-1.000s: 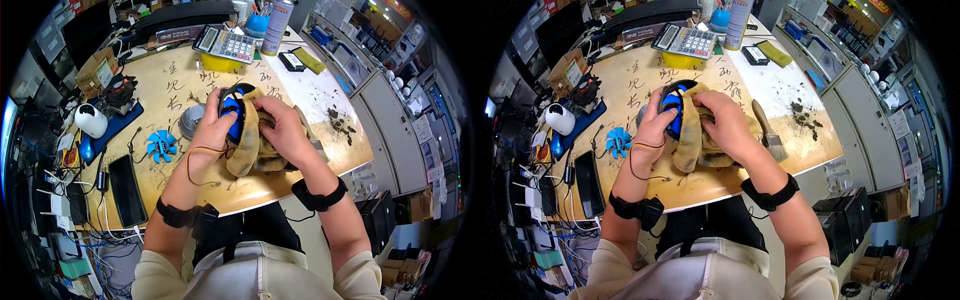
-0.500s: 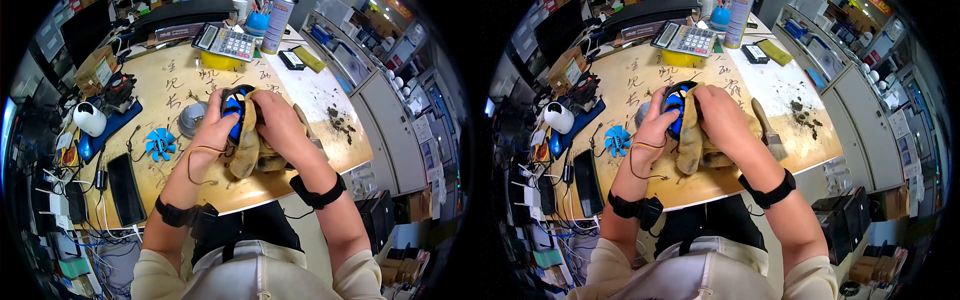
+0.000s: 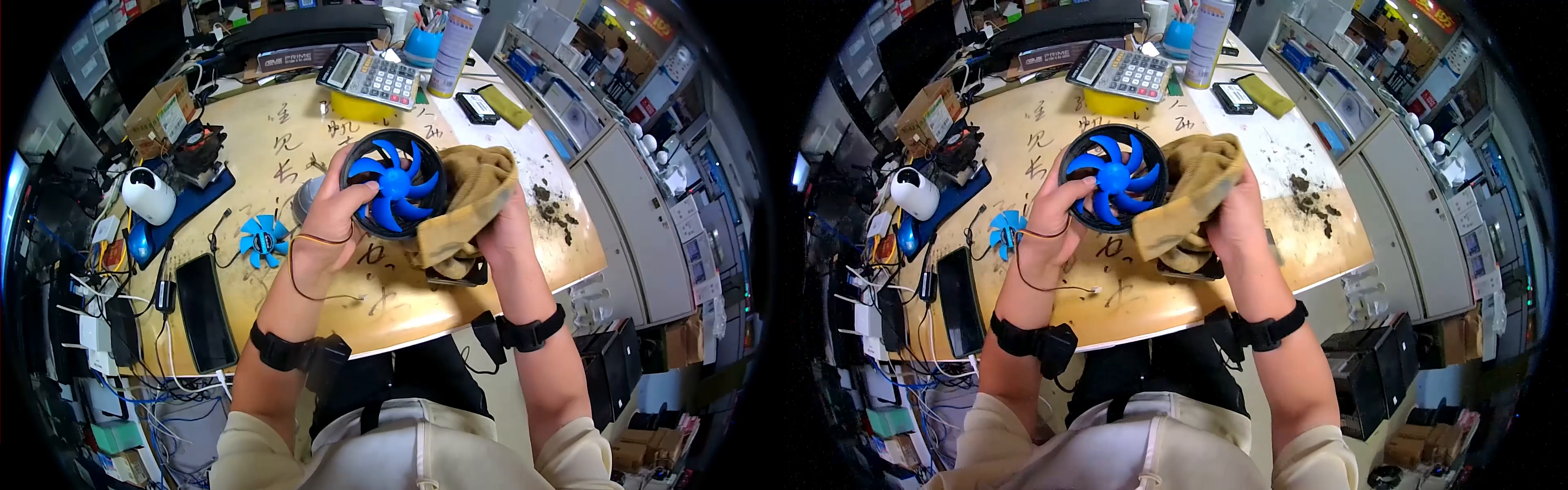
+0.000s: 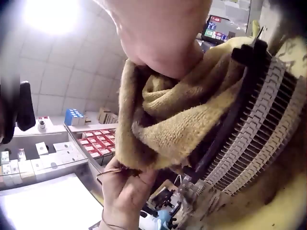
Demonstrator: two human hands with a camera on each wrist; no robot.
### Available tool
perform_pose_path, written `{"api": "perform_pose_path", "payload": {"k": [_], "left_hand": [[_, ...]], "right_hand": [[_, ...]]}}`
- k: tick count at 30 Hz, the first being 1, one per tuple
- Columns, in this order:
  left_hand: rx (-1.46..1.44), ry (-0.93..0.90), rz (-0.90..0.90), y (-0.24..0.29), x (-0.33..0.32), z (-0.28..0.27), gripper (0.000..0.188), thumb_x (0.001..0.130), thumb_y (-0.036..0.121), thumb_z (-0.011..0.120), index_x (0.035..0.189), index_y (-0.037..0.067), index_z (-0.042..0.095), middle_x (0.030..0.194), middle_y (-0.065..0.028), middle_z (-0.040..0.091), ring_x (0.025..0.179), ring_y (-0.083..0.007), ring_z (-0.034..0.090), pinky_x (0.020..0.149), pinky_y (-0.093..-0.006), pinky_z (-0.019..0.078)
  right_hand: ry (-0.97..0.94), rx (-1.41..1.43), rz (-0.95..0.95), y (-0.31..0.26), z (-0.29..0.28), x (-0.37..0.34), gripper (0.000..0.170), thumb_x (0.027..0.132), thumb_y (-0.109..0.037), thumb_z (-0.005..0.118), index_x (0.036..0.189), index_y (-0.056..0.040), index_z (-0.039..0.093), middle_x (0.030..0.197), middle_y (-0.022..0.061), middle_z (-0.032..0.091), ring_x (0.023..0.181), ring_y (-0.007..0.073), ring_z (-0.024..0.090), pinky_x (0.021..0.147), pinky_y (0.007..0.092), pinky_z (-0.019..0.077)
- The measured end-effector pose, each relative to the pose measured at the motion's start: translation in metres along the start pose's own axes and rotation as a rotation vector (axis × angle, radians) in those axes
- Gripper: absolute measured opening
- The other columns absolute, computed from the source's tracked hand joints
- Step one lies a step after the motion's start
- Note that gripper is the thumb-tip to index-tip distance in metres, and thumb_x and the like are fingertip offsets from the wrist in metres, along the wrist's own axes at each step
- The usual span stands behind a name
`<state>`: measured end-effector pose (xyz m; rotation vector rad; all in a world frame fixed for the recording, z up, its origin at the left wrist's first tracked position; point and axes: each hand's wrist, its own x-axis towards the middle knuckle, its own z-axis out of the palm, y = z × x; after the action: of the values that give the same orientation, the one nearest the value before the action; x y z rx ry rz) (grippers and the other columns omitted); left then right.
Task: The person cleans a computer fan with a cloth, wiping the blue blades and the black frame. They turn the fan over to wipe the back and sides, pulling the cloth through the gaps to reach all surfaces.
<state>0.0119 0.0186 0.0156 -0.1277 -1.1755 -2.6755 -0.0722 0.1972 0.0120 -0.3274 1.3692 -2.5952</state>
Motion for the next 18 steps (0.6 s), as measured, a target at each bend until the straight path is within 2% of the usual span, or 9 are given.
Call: {"api": "perform_pose_path", "payload": {"k": [2, 5, 6, 9, 10, 11, 13, 16, 18], "left_hand": [[-0.002, 0.017, 0.023, 0.003, -0.002, 0.005, 0.045, 0.080, -0.001, 0.044, 0.124, 0.000, 0.036, 0.105, -0.0121, 0.054, 0.082, -0.0149, 0.056, 0.065, -0.0279, 0.0528], [0.025, 0.042, 0.051, 0.001, -0.001, 0.005, 0.046, 0.080, -0.001, 0.045, 0.126, 0.001, 0.035, 0.107, -0.0121, 0.053, 0.087, -0.0163, 0.056, 0.067, -0.0294, 0.0529], [0.041, 0.044, 0.058, 0.000, 0.000, 0.004, 0.047, 0.080, -0.001, 0.045, 0.126, 0.001, 0.035, 0.109, -0.0121, 0.053, 0.089, -0.0170, 0.056, 0.070, -0.0302, 0.0523], [0.085, 0.021, 0.066, -0.008, 0.001, -0.002, 0.049, 0.080, -0.001, 0.046, 0.127, 0.003, 0.033, 0.113, -0.0119, 0.050, 0.097, -0.0189, 0.054, 0.079, -0.0320, 0.0492], [0.095, -0.006, 0.066, -0.011, 0.002, -0.006, 0.051, 0.079, -0.001, 0.047, 0.127, 0.004, 0.032, 0.114, -0.0116, 0.049, 0.100, -0.0193, 0.052, 0.083, -0.0322, 0.0472], [0.104, -0.033, 0.066, -0.012, 0.003, -0.007, 0.052, 0.079, -0.001, 0.048, 0.128, 0.005, 0.030, 0.115, -0.0113, 0.048, 0.102, -0.0197, 0.051, 0.086, -0.0324, 0.0453], [0.165, -0.032, 0.079, -0.015, 0.002, -0.007, 0.051, 0.080, -0.002, 0.048, 0.128, 0.005, 0.031, 0.115, -0.0099, 0.048, 0.102, -0.0175, 0.050, 0.088, -0.0297, 0.0427], [0.190, 0.004, 0.091, -0.016, 0.000, -0.002, 0.051, 0.078, -0.004, 0.046, 0.126, 0.004, 0.032, 0.115, -0.0098, 0.048, 0.103, -0.0164, 0.049, 0.090, -0.0288, 0.0404], [0.187, -0.002, 0.083, -0.015, 0.001, -0.001, 0.051, 0.077, -0.004, 0.046, 0.126, 0.004, 0.032, 0.115, -0.0099, 0.048, 0.103, -0.0163, 0.049, 0.090, -0.0288, 0.0405]], "right_hand": [[0.025, 0.108, 0.016, -0.003, -0.008, 0.001, 0.024, 0.091, -0.017, 0.044, 0.112, -0.0070, 0.049, 0.105, 0.0085, 0.056, 0.091, 0.0197, 0.058, 0.078, 0.0348, 0.0501], [0.034, 0.042, 0.023, -0.022, 0.010, -0.015, 0.026, 0.091, -0.019, 0.042, 0.113, -0.0067, 0.049, 0.104, 0.0087, 0.057, 0.091, 0.0209, 0.057, 0.079, 0.0352, 0.0496], [0.002, 0.016, 0.060, -0.029, 0.018, -0.019, 0.022, 0.088, -0.014, 0.048, 0.107, -0.0043, 0.053, 0.100, 0.0080, 0.057, 0.090, 0.0204, 0.056, 0.077, 0.0337, 0.0483], [-0.310, -1.006, -0.575, -0.019, 0.022, -0.019, 0.020, 0.080, -0.007, 0.056, 0.098, -0.0010, 0.057, 0.096, 0.0097, 0.055, 0.089, 0.0224, 0.056, 0.074, 0.0324, 0.0462], [-0.291, -1.096, -0.586, -0.017, 0.032, -0.023, 0.024, 0.068, -0.001, 0.063, 0.092, 0.0003, 0.059, 0.092, 0.0124, 0.052, 0.087, 0.0267, 0.054, 0.073, 0.0333, 0.0438], [-0.284, -1.340, -0.679, -0.014, 0.035, -0.021, 0.028, 0.063, -0.002, 0.065, 0.090, -0.0002, 0.059, 0.089, 0.0133, 0.050, 0.086, 0.0302, 0.051, 0.074, 0.0354, 0.0429], [-0.252, -1.437, -0.764, -0.011, 0.039, -0.016, 0.030, 0.059, -0.002, 0.066, 0.088, -0.0009, 0.059, 0.085, 0.0122, 0.049, 0.083, 0.0310, 0.049, 0.073, 0.0377, 0.0418], [-0.318, -1.597, -0.720, -0.016, 0.044, -0.018, 0.031, 0.058, -0.003, 0.068, 0.087, -0.0011, 0.058, 0.084, 0.0114, 0.048, 0.082, 0.0311, 0.048, 0.072, 0.0383, 0.0413], [-0.345, -1.551, -0.724, -0.013, 0.043, -0.016, 0.033, 0.056, -0.005, 0.069, 0.086, -0.0013, 0.057, 0.085, 0.0111, 0.048, 0.082, 0.0309, 0.048, 0.072, 0.0384, 0.0409]]}}
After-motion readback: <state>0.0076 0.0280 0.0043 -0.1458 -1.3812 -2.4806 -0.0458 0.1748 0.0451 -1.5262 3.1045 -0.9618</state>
